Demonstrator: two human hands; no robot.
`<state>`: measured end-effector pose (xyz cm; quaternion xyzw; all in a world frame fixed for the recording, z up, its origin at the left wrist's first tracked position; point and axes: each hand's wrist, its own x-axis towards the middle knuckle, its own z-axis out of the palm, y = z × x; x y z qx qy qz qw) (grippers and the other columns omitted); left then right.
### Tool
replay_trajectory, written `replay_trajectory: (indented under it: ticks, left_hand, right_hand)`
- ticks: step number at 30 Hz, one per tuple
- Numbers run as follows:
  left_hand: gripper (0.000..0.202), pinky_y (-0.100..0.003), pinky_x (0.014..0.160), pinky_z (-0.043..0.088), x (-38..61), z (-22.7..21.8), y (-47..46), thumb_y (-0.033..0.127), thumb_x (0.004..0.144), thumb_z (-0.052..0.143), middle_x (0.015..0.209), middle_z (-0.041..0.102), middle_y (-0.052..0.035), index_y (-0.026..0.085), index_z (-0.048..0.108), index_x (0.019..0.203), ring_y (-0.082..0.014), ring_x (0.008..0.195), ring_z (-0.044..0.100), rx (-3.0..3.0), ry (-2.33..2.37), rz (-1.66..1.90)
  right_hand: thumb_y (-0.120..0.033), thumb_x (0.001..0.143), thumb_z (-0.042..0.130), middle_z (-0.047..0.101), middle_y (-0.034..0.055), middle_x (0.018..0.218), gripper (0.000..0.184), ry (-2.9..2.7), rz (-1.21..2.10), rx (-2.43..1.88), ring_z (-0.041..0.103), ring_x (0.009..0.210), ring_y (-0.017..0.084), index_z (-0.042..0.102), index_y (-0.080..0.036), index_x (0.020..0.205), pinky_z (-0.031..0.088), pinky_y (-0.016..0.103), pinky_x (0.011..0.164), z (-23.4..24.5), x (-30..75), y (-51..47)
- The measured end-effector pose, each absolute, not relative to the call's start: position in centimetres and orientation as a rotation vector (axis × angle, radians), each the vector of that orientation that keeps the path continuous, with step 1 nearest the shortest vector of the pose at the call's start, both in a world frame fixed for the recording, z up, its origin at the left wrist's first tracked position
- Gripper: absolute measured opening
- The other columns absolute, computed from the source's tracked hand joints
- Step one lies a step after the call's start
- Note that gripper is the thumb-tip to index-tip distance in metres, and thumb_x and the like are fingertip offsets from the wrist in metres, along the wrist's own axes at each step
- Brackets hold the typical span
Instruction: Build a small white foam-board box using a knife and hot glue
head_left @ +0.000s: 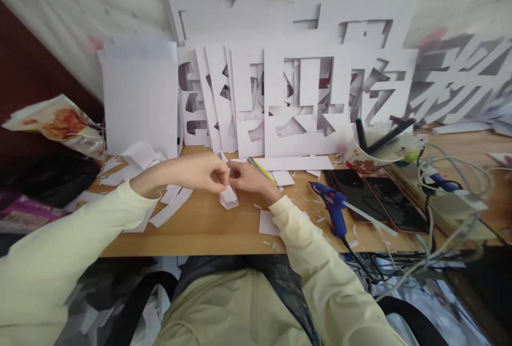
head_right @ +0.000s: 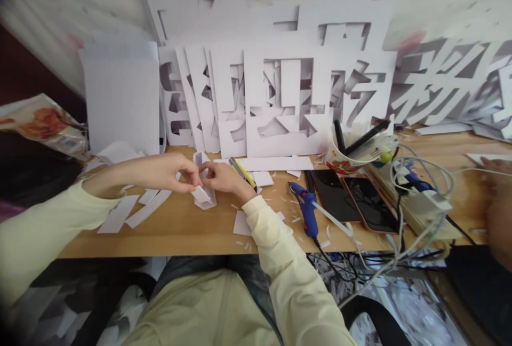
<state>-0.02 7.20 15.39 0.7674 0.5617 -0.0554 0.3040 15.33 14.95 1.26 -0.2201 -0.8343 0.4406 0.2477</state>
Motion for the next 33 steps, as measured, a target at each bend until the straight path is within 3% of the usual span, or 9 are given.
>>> replay_trajectory:
  ticks: [7,15,26,33]
  left_hand:
    - [0.021,-0.026,0.074,0.047,-0.5,14.9,7.7,0.03,0.088,0.053,0.1,0.075,-0.0049,0.021,0.067,0.1,-0.0183,0.086,0.068,2.059,1.42,-0.389]
    - [0.029,-0.029,0.073,0.046,-0.7,13.6,6.3,0.041,0.095,0.037,0.094,0.065,-0.0064,0.02,0.056,0.103,-0.0187,0.079,0.06,2.176,1.401,-0.323]
    - [0.031,-0.033,0.08,0.048,-2.0,11.7,4.4,0.046,0.1,0.032,0.104,0.069,-0.0071,0.024,0.051,0.11,-0.0219,0.09,0.066,2.152,1.515,-0.181]
    - [0.032,-0.037,0.078,0.047,-1.5,11.2,4.2,0.046,0.101,0.032,0.101,0.068,-0.0089,0.023,0.052,0.109,-0.0239,0.087,0.066,2.201,1.568,-0.169]
  right_hand:
    - [-0.029,0.082,0.067,0.053,-0.0052,0.071,0.011,-2.251,1.195,-0.558,0.045,0.067,0.013,0.064,-0.017,0.082,0.032,0.027,0.065,0.6,15.0,15.0]
    - [-0.024,0.079,0.069,0.053,-0.0059,0.07,0.013,-2.236,1.227,-0.534,0.045,0.067,0.013,0.067,-0.017,0.089,0.033,0.026,0.065,0.0,14.7,15.3]
    - [-0.028,0.085,0.062,0.046,-0.0083,0.064,0.023,-2.221,1.3,-0.528,0.042,0.061,0.012,0.072,-0.015,0.101,0.034,0.025,0.062,-0.2,15.0,15.3]
    - [-0.03,0.085,0.066,0.05,-0.0073,0.065,0.02,-2.235,1.312,-0.544,0.043,0.062,0.012,0.072,-0.015,0.097,0.033,0.025,0.06,0.2,15.1,15.2]
